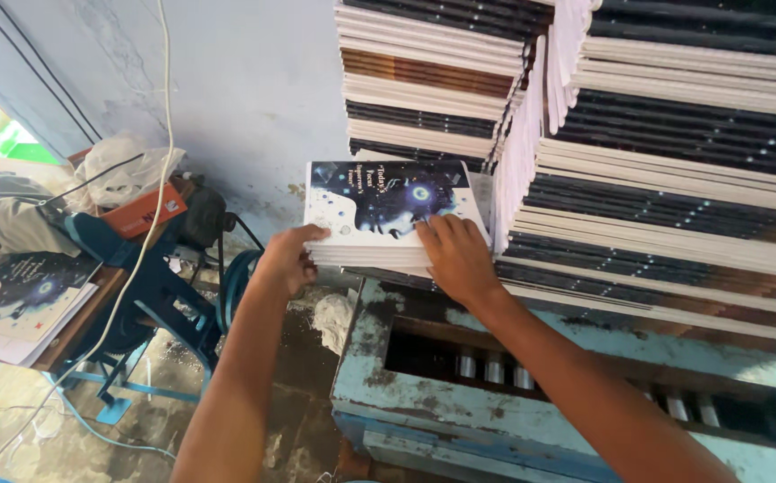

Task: The person places stacks of booklets into a binding machine, aligns them, and removes the bound stacks. The person repeats this process with multiple stacks of booklets.

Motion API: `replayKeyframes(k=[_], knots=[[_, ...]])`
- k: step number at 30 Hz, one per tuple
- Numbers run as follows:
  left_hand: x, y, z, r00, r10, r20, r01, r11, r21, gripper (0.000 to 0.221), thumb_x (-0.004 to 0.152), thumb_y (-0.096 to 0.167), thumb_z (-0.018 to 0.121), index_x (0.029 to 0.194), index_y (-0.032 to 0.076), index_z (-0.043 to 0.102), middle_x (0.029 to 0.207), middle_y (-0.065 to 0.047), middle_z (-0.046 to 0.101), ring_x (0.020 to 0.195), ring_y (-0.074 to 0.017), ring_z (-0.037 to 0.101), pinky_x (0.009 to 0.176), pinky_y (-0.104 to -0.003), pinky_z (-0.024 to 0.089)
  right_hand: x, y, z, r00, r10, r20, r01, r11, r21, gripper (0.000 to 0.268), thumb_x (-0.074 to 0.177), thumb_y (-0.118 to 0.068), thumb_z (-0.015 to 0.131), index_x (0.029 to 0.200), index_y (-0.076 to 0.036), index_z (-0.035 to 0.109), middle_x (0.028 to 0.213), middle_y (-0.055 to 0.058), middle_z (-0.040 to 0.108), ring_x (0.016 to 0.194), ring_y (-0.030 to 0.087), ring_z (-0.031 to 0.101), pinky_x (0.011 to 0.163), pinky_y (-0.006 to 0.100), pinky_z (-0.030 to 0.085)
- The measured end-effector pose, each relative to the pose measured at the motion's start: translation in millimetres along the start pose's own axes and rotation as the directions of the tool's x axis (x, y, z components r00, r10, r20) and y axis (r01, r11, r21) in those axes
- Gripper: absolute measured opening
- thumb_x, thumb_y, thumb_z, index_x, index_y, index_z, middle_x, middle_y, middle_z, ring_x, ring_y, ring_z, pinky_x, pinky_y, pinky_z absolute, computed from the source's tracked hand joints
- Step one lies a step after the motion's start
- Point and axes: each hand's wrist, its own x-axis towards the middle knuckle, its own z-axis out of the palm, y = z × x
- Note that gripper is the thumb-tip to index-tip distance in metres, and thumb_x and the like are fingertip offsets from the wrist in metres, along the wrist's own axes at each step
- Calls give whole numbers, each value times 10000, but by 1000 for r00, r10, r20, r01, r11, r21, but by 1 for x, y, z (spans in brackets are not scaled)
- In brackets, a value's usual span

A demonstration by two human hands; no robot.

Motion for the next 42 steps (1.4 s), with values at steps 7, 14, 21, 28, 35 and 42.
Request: replayKeyframes(k=[7, 14, 21, 28, 35, 42], knots=[[-74, -18, 19, 757, 619, -210, -525, 768, 367, 636, 840, 344, 776, 1297, -4, 504, 1196, -183, 577, 1088, -310, 577, 930, -509, 492, -4, -2, -7, 993, -17, -120, 27, 996, 86, 552, 639, -164, 832, 1152, -30, 680, 1077, 91, 696, 1001, 280, 669, 813, 407, 545], [-135, -11, 46, 290, 749, 595, -211, -557, 804, 832, 702, 314, 806, 1442, 81, 507, 1273, -163, 575, 1221, -334, 533, 1137, -620, 290, 5, -29, -41, 997, -26, -73, 36, 991, 129, 466, 667, -176, 806, 1097, -40, 691, 977, 83, 696, 902, 273, 680, 703, 419, 547], [-177, 53, 59, 158, 563, 811, -449, -690, 567, 415, 570, 180, 767, 960, 71, 678, 1064, -84, 709, 1040, -280, 659, 860, -423, 511, 1, -20, -111, 996, -29, -84, 46, 978, 204, 467, 677, -172, 774, 1117, -26, 720, 1016, 145, 732, 857, 302, 709, 661, 432, 550], [-253, 48, 114, 302, 478, 825, -487, -667, 564, 277, 506, 155, 738, 766, 89, 669, 713, -93, 693, 697, -295, 695, 651, -429, 509, -23, 15, -181, 978, -34, 204, -55, 907, 417, 517, 650, -187, 778, 1142, -34, 736, 1019, 123, 759, 867, 312, 729, 686, 457, 559], [-293, 37, 155, 437, 411, 800, -554, -578, 599, 193, 560, 153, 720, 723, 66, 668, 695, -139, 701, 681, -357, 693, 671, -467, 522, -63, 38, -219, 952, -86, 294, -79, 858, 508, 505, 685, -241, 803, 1133, -25, 719, 1073, 127, 747, 930, 336, 718, 766, 450, 568], [-267, -21, 225, 465, 320, 825, -692, -449, 565, 303, 546, 198, 766, 827, 90, 731, 737, -174, 722, 725, -393, 711, 685, -502, 551, -130, 84, -236, 828, 8, 560, -303, 847, 437, 532, 729, -271, 818, 1179, -16, 690, 1116, 143, 736, 978, 384, 687, 836, 482, 531]])
